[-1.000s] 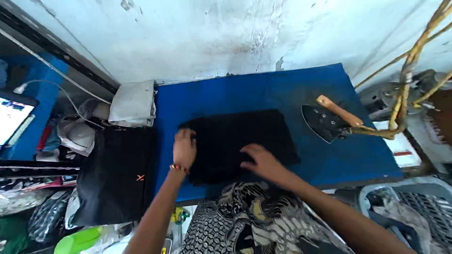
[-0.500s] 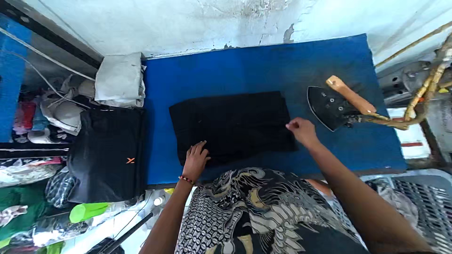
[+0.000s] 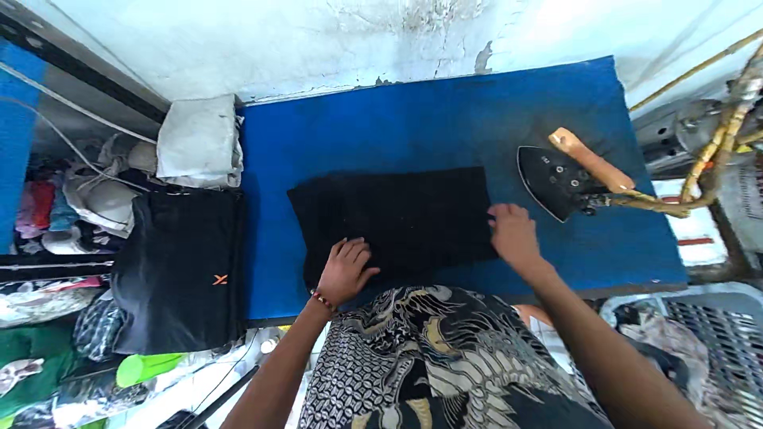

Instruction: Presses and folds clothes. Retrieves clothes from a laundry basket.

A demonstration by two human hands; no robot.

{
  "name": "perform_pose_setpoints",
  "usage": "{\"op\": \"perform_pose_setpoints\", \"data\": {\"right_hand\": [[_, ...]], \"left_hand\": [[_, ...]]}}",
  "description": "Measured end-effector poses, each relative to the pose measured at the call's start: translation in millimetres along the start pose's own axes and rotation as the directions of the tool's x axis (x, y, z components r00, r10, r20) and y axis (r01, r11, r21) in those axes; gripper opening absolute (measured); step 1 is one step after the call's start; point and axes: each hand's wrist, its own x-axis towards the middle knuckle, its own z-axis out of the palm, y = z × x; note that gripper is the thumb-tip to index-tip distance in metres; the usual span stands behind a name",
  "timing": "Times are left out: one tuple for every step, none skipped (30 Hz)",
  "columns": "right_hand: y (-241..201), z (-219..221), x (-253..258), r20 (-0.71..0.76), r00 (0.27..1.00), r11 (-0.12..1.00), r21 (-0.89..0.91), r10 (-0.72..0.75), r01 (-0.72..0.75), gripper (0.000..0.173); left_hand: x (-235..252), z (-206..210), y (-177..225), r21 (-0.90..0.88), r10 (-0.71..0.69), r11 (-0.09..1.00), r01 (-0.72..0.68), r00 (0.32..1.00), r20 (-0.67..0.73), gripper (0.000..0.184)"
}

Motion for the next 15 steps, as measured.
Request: {"op": "perform_pose_setpoints", "data": {"right_hand": [[-20,12,9,-0.062,0.992,0.993,0.013,-0.113,0.114,0.026],[-39,27,18,-0.11,0.964,0.969,0.025,-0.242,0.246,0.027],[-51,42,28,-0.135,0.918,0.925,0.023,-0.374,0.38,0.028],[-52,59,40,-0.134,0.858,0.866,0.001,-0.496,0.501,0.029],[-42,73,54,-0.111,0.823,0.83,-0.043,-0.557,0.556,0.035],[-23,80,66,-0.062,0.851,0.852,-0.07,-0.522,0.518,0.047],[1,84,75,-0.057,0.895,0.895,-0.092,-0.442,0.436,0.059],[22,84,86,-0.107,0.927,0.93,-0.118,-0.36,0.348,0.067],[35,77,96,-0.152,0.947,0.956,-0.125,-0.283,0.265,0.069],[41,69,101,-0.194,0.954,0.97,-0.137,-0.226,0.202,0.068],[42,54,102,-0.233,0.954,0.976,-0.149,-0.19,0.158,0.067],[41,30,103,-0.272,0.947,0.977,-0.166,-0.172,0.13,0.066],[41,-1,101,-0.296,0.943,0.976,-0.194,-0.15,0.094,0.068],[45,-35,100,-0.307,0.947,0.981,-0.194,-0.089,0.029,0.069],[56,-66,100,-0.31,0.951,0.981,-0.182,0.003,-0.063,0.071]], "left_hand": [[16,4,-1,-0.002,-0.051,0.999,0.051,0.995,-0.087,0.036],[30,10,-4,-0.008,-0.116,0.993,0.117,0.981,-0.156,0.034],[41,16,-11,-0.016,-0.197,0.98,0.198,0.962,-0.19,0.035],[47,24,-23,0.001,-0.276,0.959,0.283,0.938,-0.211,0.04],[45,32,-39,0.035,-0.367,0.924,0.381,0.909,-0.199,0.046],[39,37,-56,0.064,-0.465,0.876,0.478,0.872,-0.153,0.052],[29,40,-69,0.081,-0.54,0.831,0.55,0.833,-0.123,0.059],[24,39,-78,0.11,-0.573,0.804,0.585,0.81,-0.122,0.064],[23,35,-83,0.133,-0.583,0.793,0.595,0.804,-0.118,0.065],[18,33,-82,0.147,-0.588,0.789,0.597,0.802,-0.105,0.065],[14,30,-78,0.148,-0.588,0.788,0.598,0.802,-0.11,0.065],[11,26,-72,0.124,-0.589,0.788,0.603,0.797,-0.134,0.064],[6,21,-63,0.089,-0.597,0.785,0.613,0.787,-0.157,0.063],[-3,19,-53,0.052,-0.606,0.782,0.621,0.778,-0.167,0.063],[-16,22,-43,0.031,-0.602,0.788,0.615,0.779,-0.175,0.063]]}}
